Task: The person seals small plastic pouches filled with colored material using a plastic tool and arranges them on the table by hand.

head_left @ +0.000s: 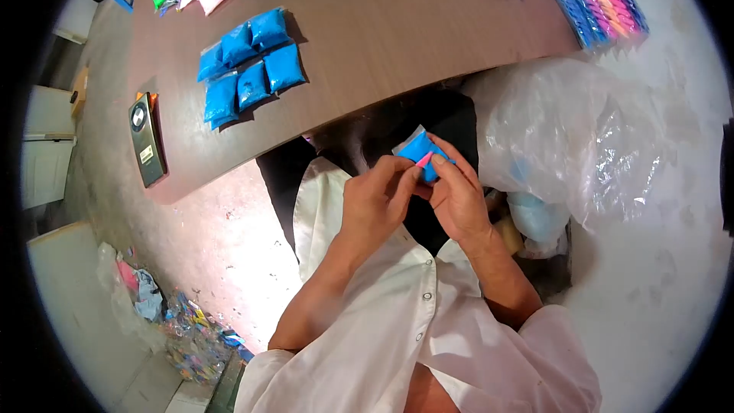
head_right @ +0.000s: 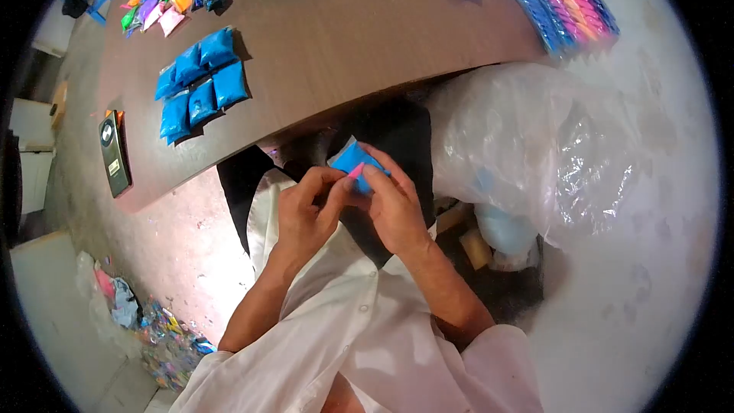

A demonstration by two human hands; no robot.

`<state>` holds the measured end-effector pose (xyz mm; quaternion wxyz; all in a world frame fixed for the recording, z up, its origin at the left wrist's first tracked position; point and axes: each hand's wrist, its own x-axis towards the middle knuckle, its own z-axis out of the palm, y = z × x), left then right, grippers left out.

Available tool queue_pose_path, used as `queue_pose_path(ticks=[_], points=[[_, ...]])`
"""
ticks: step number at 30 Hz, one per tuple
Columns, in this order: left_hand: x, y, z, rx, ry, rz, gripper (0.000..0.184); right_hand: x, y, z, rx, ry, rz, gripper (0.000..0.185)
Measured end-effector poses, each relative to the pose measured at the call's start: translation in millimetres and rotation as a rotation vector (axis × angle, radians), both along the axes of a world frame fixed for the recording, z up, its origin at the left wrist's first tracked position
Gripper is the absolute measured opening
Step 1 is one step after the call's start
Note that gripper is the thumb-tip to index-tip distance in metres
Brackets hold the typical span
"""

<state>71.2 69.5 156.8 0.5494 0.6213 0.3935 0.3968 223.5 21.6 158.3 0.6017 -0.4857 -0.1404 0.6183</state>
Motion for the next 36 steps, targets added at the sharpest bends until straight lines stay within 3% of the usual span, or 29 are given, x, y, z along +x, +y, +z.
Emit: queue_pose_path(ticks=[3, 8, 13, 17, 21, 24, 29, 34, 36], points=[[1.8, 9.3, -15.1, 0.248, 0.196, 0.136, 0.008, -1.4, -6.5, -3.0, 0.024, 0.147, 0.024, 0.045], [0.7, 23.1, -19.4, 0.193, 0.239, 0.131, 0.009, 5.9, -9.5, -12.2, 0.001, 0.189, 0.028, 0.044], [19.6, 18.9, -24.3, 0.025, 0.108, 0.069, 0.012, 10.6, 1.3, -18.8, 0.030, 0.252, 0.031, 0.045], [16.3, 7.5, -28.0, 0.047, 0.261, -0.096, 0.013, 17.0, 4.7, -27.4, -0.059, 0.255, -0.029, 0.044], [16.2, 8.9, -25.6, -0.011, 0.283, -0.073, 0.013, 15.5, 8.6, -33.3, -0.038, 0.343, -0.053, 0.043], [21.3, 17.7, -25.7, 0.028, 0.213, -0.011, 0.012, 13.1, 10.4, -27.6, -0.096, 0.219, -0.033, 0.043], [18.7, 33.2, -43.3, 0.243, 0.448, 0.149, 0.010, 14.1, 2.7, -28.5, -0.153, 0.171, -0.006, 0.042], [22.2, 24.9, -28.3, 0.261, 0.427, 0.152, 0.010, 20.1, 4.0, -32.7, -0.228, 0.229, -0.103, 0.039], [29.7, 9.5, -31.5, 0.305, 0.285, 0.022, 0.010, 20.7, 3.3, -43.3, -0.244, 0.310, -0.164, 0.035]])
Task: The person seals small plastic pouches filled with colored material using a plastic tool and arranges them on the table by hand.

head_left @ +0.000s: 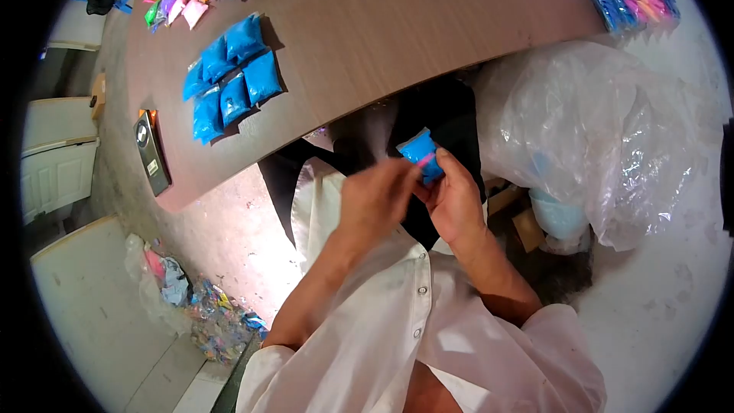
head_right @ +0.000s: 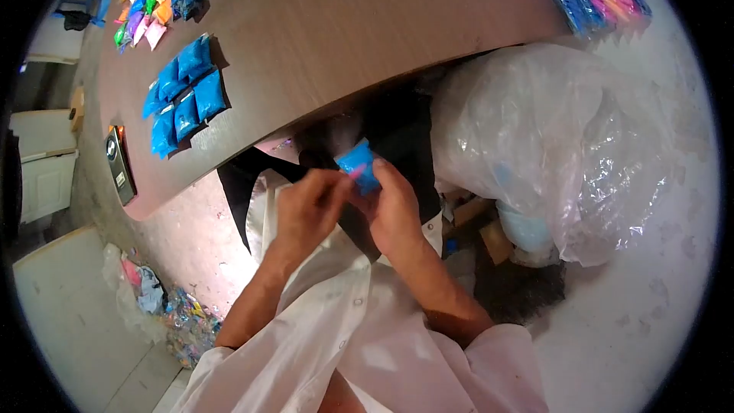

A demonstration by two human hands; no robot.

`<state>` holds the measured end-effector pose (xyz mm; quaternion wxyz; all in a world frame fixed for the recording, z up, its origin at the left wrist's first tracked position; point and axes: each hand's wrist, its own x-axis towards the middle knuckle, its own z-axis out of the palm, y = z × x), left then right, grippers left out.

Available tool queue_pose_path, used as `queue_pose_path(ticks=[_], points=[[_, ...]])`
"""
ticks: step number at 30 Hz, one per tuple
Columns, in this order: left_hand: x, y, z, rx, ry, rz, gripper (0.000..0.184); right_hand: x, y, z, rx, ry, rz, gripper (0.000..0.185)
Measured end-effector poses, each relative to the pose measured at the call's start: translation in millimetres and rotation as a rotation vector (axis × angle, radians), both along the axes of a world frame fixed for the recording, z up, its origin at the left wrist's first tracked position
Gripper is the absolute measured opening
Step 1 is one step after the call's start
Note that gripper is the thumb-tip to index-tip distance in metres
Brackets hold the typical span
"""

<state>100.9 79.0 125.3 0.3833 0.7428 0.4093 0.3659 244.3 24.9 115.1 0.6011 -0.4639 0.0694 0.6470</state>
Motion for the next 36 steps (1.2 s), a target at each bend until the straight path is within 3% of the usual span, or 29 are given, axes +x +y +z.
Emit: queue_pose_path(ticks=[2, 8, 10, 12, 13, 21, 23, 26, 31, 36], points=[[1.8, -5.1, 0.4, 0.058, 0.111, -0.054, 0.011, -0.8, -1.4, 1.0, 0.022, 0.035, 0.009, 0.034], [-9.5, 14.2, -11.3, 0.108, 0.150, 0.178, 0.011, -8.2, 1.5, 15.2, -0.025, 0.037, 0.004, 0.032], [-11.1, 8.2, -8.5, 0.056, 0.137, 0.178, 0.012, -10.0, -1.7, 12.4, -0.053, 0.016, -0.003, 0.032], [-6.1, -3.9, -5.4, 0.169, 0.098, 0.030, 0.013, -9.6, -1.7, 7.9, -0.037, 0.055, -0.017, 0.032], [-6.5, -11.6, -1.5, 0.114, 0.203, -0.057, 0.014, -9.2, -2.4, 6.4, -0.036, 0.055, -0.016, 0.032], [-12.6, -1.1, -3.9, 0.161, 0.151, 0.071, 0.015, -14.3, -6.1, 6.2, -0.061, 0.180, -0.042, 0.037], [-10.0, -12.3, 2.7, 0.215, 0.165, -0.062, 0.016, -14.1, -6.7, 2.7, -0.029, 0.178, -0.016, 0.038], [-13.6, -13.2, -6.8, 0.157, 0.147, -0.047, 0.017, -14.2, -5.3, 9.3, -0.026, 0.201, 0.019, 0.039], [-22.7, 1.0, -8.7, 0.130, 0.137, 0.141, 0.013, -18.4, -5.7, 7.4, -0.050, 0.233, 0.010, 0.040], [-19.3, -11.9, -4.7, 0.208, 0.093, 0.018, 0.012, -20.9, -4.0, 10.9, -0.040, 0.174, 0.021, 0.036]])
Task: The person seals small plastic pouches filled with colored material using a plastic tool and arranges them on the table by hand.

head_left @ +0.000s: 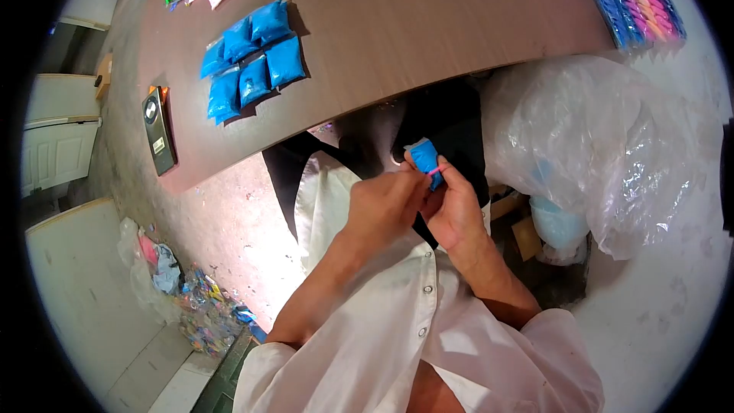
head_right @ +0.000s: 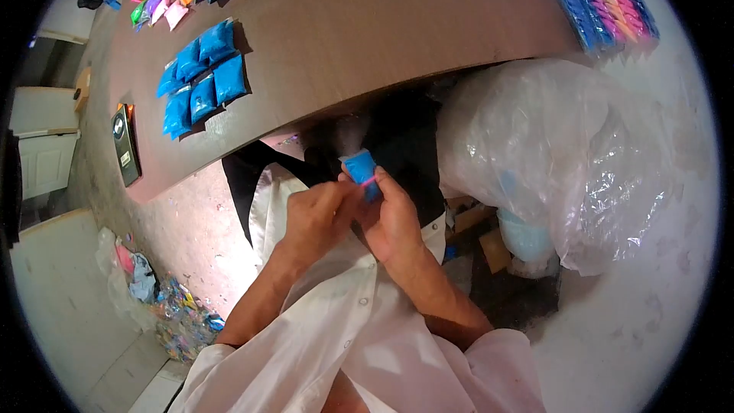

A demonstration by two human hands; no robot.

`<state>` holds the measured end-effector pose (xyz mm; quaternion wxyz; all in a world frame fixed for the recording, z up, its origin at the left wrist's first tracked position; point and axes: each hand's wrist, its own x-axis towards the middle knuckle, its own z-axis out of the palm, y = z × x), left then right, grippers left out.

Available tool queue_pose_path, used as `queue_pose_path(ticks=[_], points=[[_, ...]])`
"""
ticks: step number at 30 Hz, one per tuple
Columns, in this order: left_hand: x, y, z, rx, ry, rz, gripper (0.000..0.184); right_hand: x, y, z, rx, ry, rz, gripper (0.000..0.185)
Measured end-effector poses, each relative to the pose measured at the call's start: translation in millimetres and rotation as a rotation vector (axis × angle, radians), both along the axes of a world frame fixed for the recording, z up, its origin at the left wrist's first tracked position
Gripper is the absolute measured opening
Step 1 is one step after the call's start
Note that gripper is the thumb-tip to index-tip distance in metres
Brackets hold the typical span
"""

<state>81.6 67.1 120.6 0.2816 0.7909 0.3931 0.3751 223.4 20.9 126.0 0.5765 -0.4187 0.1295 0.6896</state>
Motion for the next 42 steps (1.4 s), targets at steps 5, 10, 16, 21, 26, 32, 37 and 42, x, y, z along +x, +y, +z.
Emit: queue_pose_path(ticks=[5, 10, 16, 21, 26, 32, 37, 42], points=[[-13.0, 12.3, -6.6, 0.031, 0.050, 0.131, 0.012, -0.1, -5.3, -0.3, 0.014, 0.003, -0.006, 0.034], [-20.1, 9.3, 9.7, -0.093, -0.011, 0.128, 0.010, -1.9, -3.2, 6.9, 0.077, -0.098, 0.000, 0.031], [-17.9, 1.2, 10.0, -0.237, -0.097, 0.050, 0.010, 1.1, -6.4, -3.1, 0.205, -0.319, 0.229, 0.025], [-13.7, -6.8, 10.9, -0.232, -0.024, 0.065, 0.010, -2.0, -2.4, 6.2, 0.212, -0.477, 0.318, 0.030], [-17.8, 4.8, 4.2, -0.132, 0.003, 0.155, 0.011, -7.8, -7.9, 0.3, 0.244, -0.416, 0.253, 0.032], [-9.3, -5.0, 12.5, -0.148, 0.007, 0.056, 0.011, -8.3, -6.0, -6.0, 0.251, -0.458, 0.223, 0.033], [-21.5, 11.3, -2.3, -0.133, 0.131, 0.183, 0.008, -6.8, -8.2, -3.1, 0.256, -0.441, 0.225, 0.032], [-15.1, -1.7, 9.6, -0.197, -0.008, 0.106, 0.010, -3.6, -4.3, -6.8, 0.219, -0.506, 0.213, 0.032]])
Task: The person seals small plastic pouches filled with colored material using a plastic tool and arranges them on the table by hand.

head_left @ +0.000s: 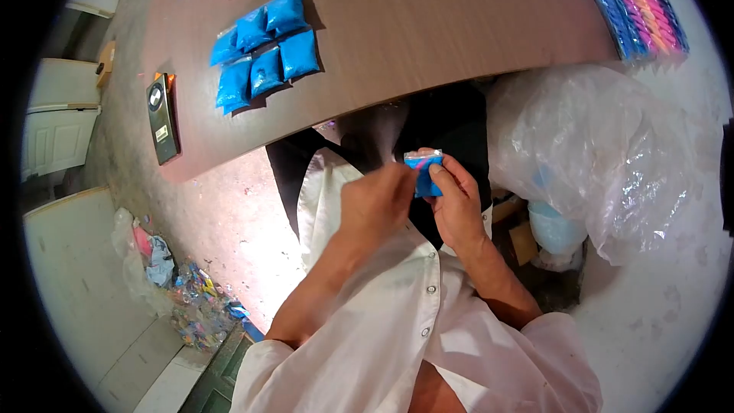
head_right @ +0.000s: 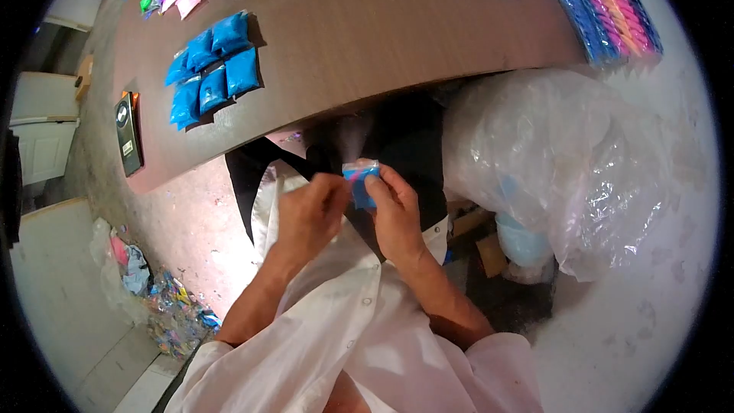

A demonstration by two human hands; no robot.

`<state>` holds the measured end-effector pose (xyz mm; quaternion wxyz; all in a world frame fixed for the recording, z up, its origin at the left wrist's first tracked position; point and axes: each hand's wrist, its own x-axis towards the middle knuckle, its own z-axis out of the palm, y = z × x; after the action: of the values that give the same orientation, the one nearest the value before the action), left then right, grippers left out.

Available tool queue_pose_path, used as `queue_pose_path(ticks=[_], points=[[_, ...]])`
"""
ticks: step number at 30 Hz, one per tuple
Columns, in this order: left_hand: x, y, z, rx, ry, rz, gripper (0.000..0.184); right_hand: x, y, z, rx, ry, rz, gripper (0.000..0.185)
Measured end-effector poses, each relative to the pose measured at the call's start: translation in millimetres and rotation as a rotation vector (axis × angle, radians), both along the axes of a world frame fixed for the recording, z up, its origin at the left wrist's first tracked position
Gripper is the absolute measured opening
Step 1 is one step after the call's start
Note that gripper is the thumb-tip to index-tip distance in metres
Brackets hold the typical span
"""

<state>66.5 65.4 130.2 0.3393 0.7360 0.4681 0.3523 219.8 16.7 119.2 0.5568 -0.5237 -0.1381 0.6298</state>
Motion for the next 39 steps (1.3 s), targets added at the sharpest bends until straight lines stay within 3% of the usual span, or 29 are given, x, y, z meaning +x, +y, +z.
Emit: queue_pose_path(ticks=[6, 8, 11, 21, 28, 30, 39], points=[[-23.6, 7.7, -8.4, 0.040, 0.162, 0.118, 0.013, 1.8, -0.8, 2.8, -0.016, -0.013, 0.008, 0.030], [-42.9, 13.3, -2.5, 0.054, 0.157, 0.154, 0.012, 0.3, 7.2, 10.8, -0.041, -0.149, 0.019, 0.030], [-72.5, 23.6, 9.2, 0.163, 0.090, 0.347, 0.009, -3.1, 27.8, 25.1, 0.209, -0.494, 0.050, 0.028], [-169.1, 77.3, 12.2, 0.273, 0.059, 0.716, 0.016, -17.3, 110.3, 53.6, 0.347, -0.720, 0.258, 0.026], [-182.0, 106.9, -6.6, 0.302, -0.138, 0.752, 0.017, -55.0, 164.9, 56.6, 0.378, -0.691, 0.277, 0.027], [-183.9, 107.5, -12.6, 0.275, -0.166, 0.778, 0.017, -72.0, 176.3, 57.3, 0.363, -0.497, 0.269, 0.030], [-181.9, 106.7, -11.7, 0.277, -0.109, 0.849, 0.016, -118.6, 214.7, 52.6, 0.322, -0.755, 0.397, 0.040]])
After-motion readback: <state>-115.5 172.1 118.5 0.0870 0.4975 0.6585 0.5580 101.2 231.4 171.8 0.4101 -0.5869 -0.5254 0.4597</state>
